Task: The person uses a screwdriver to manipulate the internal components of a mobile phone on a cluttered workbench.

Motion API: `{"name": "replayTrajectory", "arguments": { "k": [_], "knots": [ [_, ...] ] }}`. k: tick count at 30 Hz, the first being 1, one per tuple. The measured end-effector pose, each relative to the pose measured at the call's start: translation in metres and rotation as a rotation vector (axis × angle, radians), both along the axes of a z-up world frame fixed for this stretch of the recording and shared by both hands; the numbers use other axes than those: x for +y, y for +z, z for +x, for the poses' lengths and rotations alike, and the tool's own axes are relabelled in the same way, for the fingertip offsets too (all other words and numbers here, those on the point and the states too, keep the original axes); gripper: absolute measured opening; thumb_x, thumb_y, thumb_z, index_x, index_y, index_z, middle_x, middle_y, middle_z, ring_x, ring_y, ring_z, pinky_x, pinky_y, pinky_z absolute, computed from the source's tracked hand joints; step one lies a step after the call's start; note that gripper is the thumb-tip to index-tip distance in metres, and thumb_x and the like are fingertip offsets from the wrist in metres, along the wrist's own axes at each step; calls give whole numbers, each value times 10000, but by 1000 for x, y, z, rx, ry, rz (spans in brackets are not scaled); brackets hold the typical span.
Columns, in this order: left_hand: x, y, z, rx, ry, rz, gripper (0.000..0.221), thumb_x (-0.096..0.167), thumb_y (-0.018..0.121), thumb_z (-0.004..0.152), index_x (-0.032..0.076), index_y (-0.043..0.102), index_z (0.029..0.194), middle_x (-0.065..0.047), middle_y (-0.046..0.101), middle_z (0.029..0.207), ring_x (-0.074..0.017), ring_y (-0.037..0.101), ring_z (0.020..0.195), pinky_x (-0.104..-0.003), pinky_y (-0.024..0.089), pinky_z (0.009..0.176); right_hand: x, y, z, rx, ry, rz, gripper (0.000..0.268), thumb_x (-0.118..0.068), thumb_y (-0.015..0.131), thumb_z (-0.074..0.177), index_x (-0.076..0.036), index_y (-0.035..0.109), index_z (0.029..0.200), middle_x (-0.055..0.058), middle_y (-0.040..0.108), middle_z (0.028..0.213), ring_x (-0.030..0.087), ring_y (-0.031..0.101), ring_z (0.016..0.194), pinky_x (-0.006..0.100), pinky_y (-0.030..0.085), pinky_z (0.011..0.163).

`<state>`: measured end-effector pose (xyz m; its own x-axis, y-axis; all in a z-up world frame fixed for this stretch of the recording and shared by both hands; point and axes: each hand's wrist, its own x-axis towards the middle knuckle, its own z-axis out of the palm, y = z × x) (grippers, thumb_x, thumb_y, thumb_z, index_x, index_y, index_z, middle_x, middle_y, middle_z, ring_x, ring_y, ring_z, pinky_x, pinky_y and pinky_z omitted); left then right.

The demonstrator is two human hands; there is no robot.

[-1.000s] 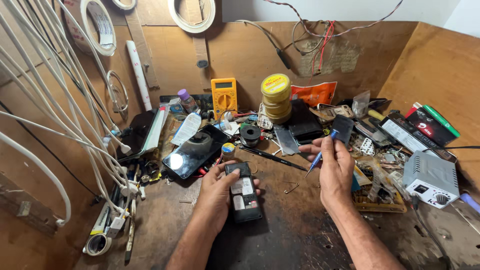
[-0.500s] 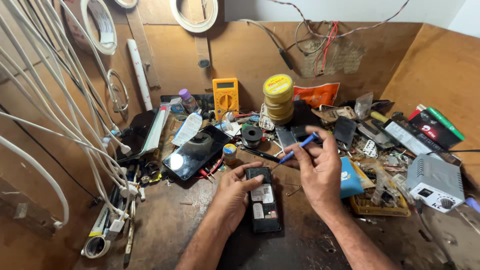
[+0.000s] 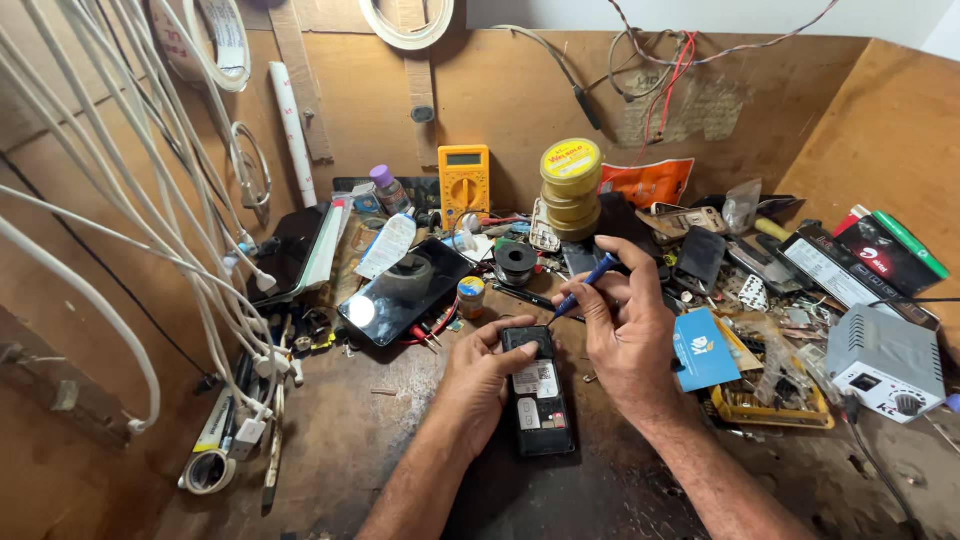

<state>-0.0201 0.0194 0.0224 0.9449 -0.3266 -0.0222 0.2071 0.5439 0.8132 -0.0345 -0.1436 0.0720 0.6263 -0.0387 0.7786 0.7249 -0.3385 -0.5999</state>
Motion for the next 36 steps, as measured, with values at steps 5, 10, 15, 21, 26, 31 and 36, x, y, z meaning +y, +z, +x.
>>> {"name": "replayTrajectory", "arguments": {
  "k": [5,10,15,21,26,31,36],
  "knots": [
    [0,3,-1,42,3,27,410,-39,649,879,-18,617,1287,-146,763,984,-187,746,851,-311,620,777,0,-1,-4,9,-54,-79,471,-8,646,1014,-59,447,1437,90,755,961,124,746,891,262,629,771],
    [-2,-1,0,40,1,19,406,-43,675,882,-30,633,1286,-118,737,1007,-164,729,851,-306,610,773,3,-1,-6,-29,-101,-144,549,16,708,973,-101,488,1462,51,725,892,84,702,834,238,597,716],
    [-1,-7,3,91,16,63,394,-39,667,865,-9,627,1256,-143,746,996,-187,744,842,-322,619,754,8,-8,-6,48,-43,-77,672,36,734,925,-107,441,1513,24,664,856,45,659,793,221,592,700],
    [-3,-12,5,46,-8,15,397,-64,665,876,-57,629,1271,-138,740,1020,-188,736,856,-328,628,779,3,-11,-7,127,23,-39,687,59,676,954,-104,386,1554,35,699,907,80,687,845,236,589,754],
    [-3,-12,5,48,-5,28,388,-64,652,880,-49,623,1267,-154,737,1027,-200,730,874,-337,614,794,1,-13,-6,46,76,-50,689,62,663,971,-92,351,1566,58,715,986,105,714,924,260,599,849],
    [-2,-9,3,41,-15,43,387,-73,638,879,-48,619,1265,-166,737,1046,-208,737,909,-334,616,821,1,-15,-7,78,11,-1,699,53,682,957,-110,371,1562,61,712,957,113,722,904,275,616,819],
    [-2,-5,1,61,-10,108,393,-55,638,883,-37,607,1274,-169,749,1035,-212,747,919,-333,621,831,6,-13,-9,104,-84,-70,674,24,706,956,-145,403,1534,21,724,885,62,724,816,225,625,663]
  ]
}}
